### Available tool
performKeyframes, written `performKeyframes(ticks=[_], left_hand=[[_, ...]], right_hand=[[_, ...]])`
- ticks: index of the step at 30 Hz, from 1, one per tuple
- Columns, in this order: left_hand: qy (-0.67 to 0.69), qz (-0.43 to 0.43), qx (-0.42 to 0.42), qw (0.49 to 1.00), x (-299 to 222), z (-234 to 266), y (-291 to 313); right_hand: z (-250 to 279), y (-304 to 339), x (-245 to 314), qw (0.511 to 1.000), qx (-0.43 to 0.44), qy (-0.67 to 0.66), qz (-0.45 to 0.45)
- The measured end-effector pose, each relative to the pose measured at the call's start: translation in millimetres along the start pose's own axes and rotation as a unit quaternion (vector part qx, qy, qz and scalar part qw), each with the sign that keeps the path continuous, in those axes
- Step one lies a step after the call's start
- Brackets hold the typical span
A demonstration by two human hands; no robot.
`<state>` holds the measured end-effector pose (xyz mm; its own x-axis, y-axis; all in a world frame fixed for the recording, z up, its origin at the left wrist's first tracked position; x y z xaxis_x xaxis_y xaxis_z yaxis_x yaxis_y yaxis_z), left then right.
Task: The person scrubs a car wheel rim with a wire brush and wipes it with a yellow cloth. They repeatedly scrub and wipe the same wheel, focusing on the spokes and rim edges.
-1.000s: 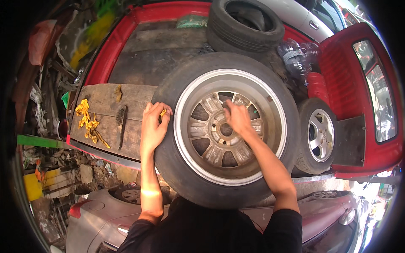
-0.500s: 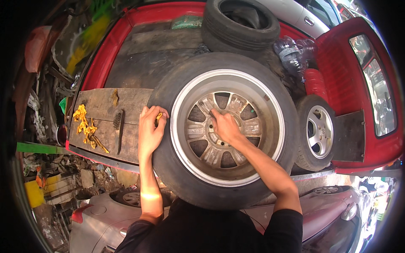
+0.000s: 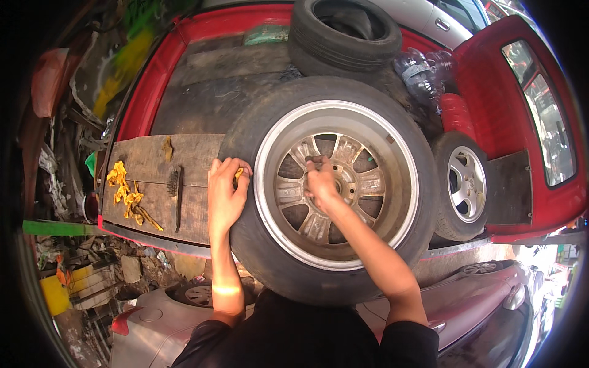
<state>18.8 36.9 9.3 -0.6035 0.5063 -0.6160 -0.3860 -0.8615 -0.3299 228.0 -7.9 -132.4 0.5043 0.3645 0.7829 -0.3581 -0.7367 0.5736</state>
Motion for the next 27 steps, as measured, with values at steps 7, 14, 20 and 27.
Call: performKeyframes(ticks=[7,14,20,27], left_hand=[[-0.009,-0.008,0.013,1.0,-0.3,-0.5,3.4],[-0.009,-0.007,0.022,1.0,1.7,-2.1,3.8],[-0.005,0.006,0.03,1.0,1.9,-3.6,-0.3],[-0.004,-0.023,0.022,0.999,-0.9,0.1,0.6]], right_hand=[[-23.7,16.0,-10.5,0.993,-0.091,0.048,0.063],[-26.1,26.3,9.1,0.973,-0.158,0.097,0.137],[-28.3,17.8,-6.3,0.962,-0.126,0.213,0.113],[-34.0,19.5,-7.8,0.936,-0.098,0.325,0.089]])
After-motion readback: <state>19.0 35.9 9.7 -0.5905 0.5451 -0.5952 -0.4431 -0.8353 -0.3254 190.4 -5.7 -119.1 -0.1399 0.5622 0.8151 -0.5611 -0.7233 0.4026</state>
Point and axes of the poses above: each hand's wrist, its own y-axis away from the middle knuckle, its own z-axis out of the back of the hand, x = y × z, the point moved 5 cm from there along -y, towards the middle knuckle
